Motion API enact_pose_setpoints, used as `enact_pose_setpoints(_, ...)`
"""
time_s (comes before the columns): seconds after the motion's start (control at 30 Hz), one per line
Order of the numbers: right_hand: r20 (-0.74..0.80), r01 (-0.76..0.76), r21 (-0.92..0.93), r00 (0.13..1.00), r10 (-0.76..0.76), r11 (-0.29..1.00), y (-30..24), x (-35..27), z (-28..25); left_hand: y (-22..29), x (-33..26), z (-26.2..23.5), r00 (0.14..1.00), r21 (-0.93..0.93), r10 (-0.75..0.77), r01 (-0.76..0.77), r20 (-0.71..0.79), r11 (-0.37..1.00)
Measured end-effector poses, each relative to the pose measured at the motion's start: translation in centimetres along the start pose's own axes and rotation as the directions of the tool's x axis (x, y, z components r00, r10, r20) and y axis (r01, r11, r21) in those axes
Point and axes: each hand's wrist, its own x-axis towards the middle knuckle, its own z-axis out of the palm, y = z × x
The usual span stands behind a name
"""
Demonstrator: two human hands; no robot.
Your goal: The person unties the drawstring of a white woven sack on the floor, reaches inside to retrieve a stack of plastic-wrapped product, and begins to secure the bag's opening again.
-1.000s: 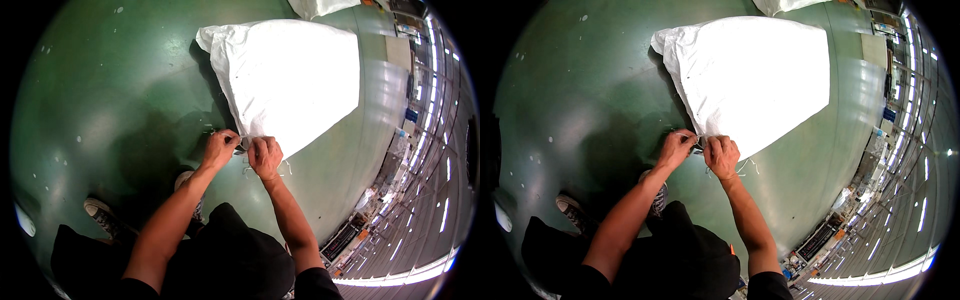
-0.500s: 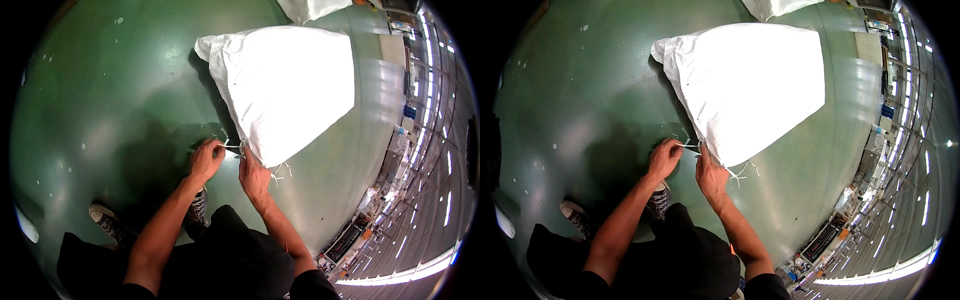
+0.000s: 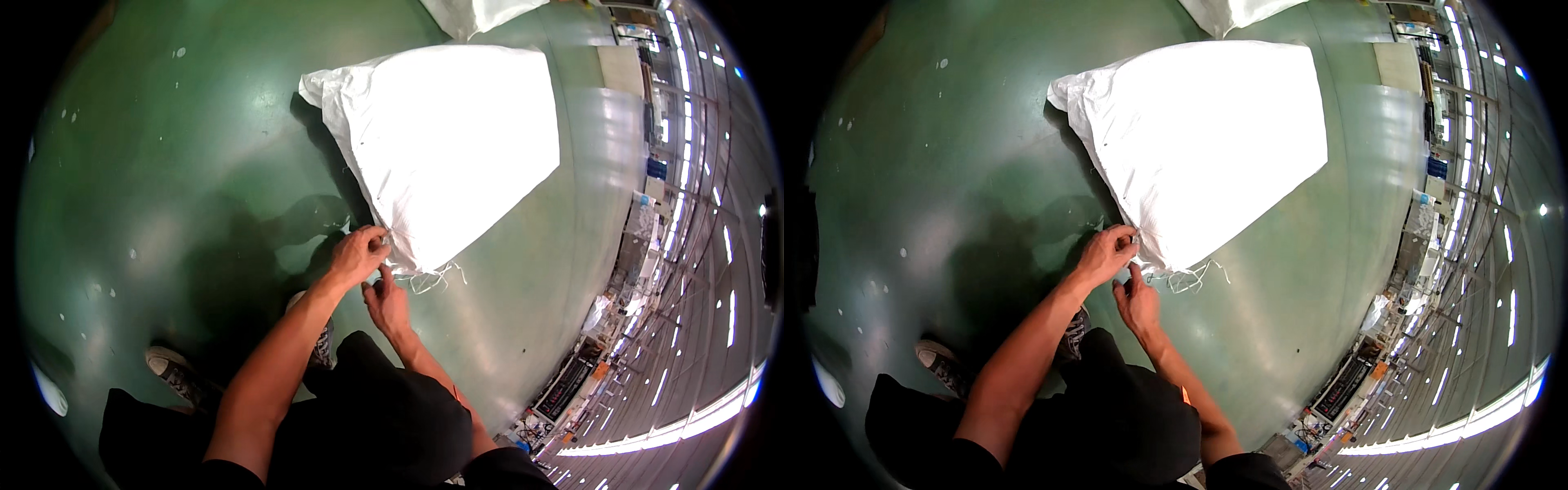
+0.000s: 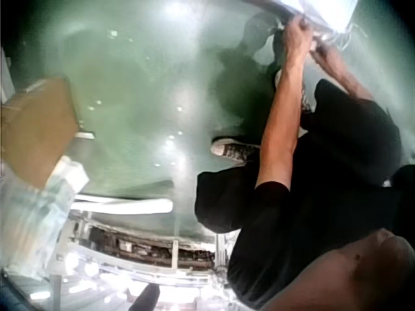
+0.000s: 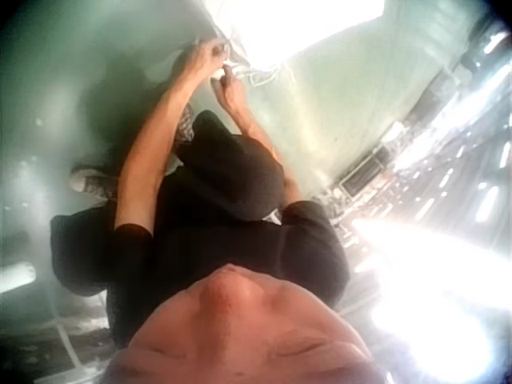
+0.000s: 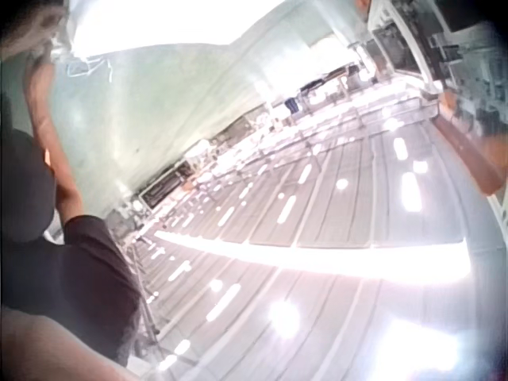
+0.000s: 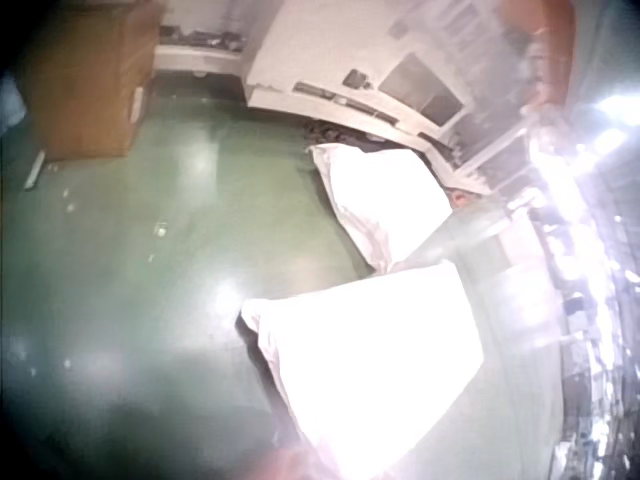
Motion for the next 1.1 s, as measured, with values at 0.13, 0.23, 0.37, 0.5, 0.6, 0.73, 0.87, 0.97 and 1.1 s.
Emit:
enact_pose_setpoints(0.13,-0.056,0.151,0.013,0.987,-0.150,0.988,-0.4,-1.7,0.2,-0.1,2.0,-1.1,0.999,-0.165,0.016,-0.007,0.048,0.986)
enact_pose_setpoints(0.23,-0.167,0.004,0.192,0.986,0.029,0.981,0.1,-1.1,-0.2,0.1,2.0,-2.1,0.982,-0.362,-0.078,0.137,0.175,0.922)
enact_pose_setpoints(0.37,-0.190,-0.023,0.327,0.978,0.090,0.945,-0.7,0.6,-0.7,-1.9,2.0,-1.0,1.000,-0.336,0.011,-0.005,0.017,0.942)
enact_pose_setpoints(0.5,-0.189,-0.061,0.431,0.969,0.156,0.900,-0.1,2.9,0.0,-1.5,1.5,1.2,0.978,-0.418,-0.132,0.055,-0.158,0.907)
enact_pose_setpoints(0.6,-0.192,-0.071,0.377,0.969,0.153,0.924,-0.5,2.9,0.2,-1.9,0.1,1.7,0.978,-0.185,-0.087,0.051,-0.192,0.981)
enact_pose_setpoints(0.73,-0.209,-0.087,0.409,0.960,0.187,0.908,-0.7,2.1,0.1,-3.3,-1.4,0.1,0.924,-0.650,-0.381,0.267,-0.037,0.711)
enact_pose_setpoints(0.87,-0.144,-0.063,0.630,0.970,0.196,0.774,-2.0,2.0,-0.2,-4.9,-2.6,-2.7,0.804,-0.840,-0.582,0.225,-0.125,0.493)
enact_pose_setpoints(0.97,-0.112,-0.076,0.726,0.968,0.226,0.684,-2.8,2.1,0.0,-2.8,-2.3,-1.6,0.920,-0.231,-0.073,-0.019,-0.385,0.973)
enact_pose_setpoints(1.1,-0.183,-0.028,0.686,0.961,0.209,0.727,-3.1,2.5,1.5,-1.7,0.2,0.3,0.973,-0.256,-0.185,0.145,-0.140,0.956)
